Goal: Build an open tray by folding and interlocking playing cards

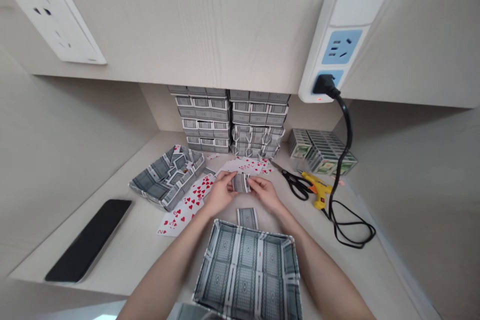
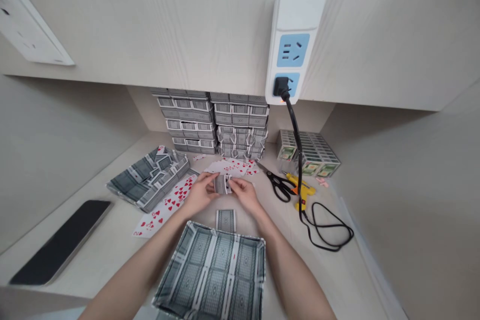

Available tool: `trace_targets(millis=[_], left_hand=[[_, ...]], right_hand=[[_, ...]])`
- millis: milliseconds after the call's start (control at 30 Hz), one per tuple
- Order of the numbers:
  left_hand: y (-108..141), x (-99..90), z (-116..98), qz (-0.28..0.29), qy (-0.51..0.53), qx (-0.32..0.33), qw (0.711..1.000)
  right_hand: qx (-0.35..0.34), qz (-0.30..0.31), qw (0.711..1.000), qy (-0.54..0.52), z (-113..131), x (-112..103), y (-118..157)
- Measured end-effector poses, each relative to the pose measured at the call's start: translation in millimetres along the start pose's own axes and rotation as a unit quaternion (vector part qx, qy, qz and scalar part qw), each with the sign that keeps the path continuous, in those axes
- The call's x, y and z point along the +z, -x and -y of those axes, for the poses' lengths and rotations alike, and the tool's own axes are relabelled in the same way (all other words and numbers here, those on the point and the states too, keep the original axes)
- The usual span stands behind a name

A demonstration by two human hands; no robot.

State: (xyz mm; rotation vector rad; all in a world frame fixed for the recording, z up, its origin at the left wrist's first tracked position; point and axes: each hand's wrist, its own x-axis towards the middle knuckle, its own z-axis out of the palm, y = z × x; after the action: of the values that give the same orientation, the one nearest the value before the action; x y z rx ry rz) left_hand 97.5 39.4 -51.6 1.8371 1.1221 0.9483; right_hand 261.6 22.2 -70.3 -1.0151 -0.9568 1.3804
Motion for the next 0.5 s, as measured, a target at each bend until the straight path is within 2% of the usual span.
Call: trace_targets(millis=[133,333,500], left_hand=[[2.8,-0.7,-0.8,0.002,-0.097,0.052,0.994],[3.3,-1.9,-3.0,-0.005,-0.152,0.053,0.987],[5.1,-1.3,-5.4,-0.01,-0.194,0.079,0.978]], right_hand=[[0.0,0.002,0.999,0.033,-1.7,-2.1,0.2],[0.031,0.036,0.999,-0.024,7.1,1.1,5.1],[0.028,0.034,0.999,-0.028,7.0,1.4,5.9]])
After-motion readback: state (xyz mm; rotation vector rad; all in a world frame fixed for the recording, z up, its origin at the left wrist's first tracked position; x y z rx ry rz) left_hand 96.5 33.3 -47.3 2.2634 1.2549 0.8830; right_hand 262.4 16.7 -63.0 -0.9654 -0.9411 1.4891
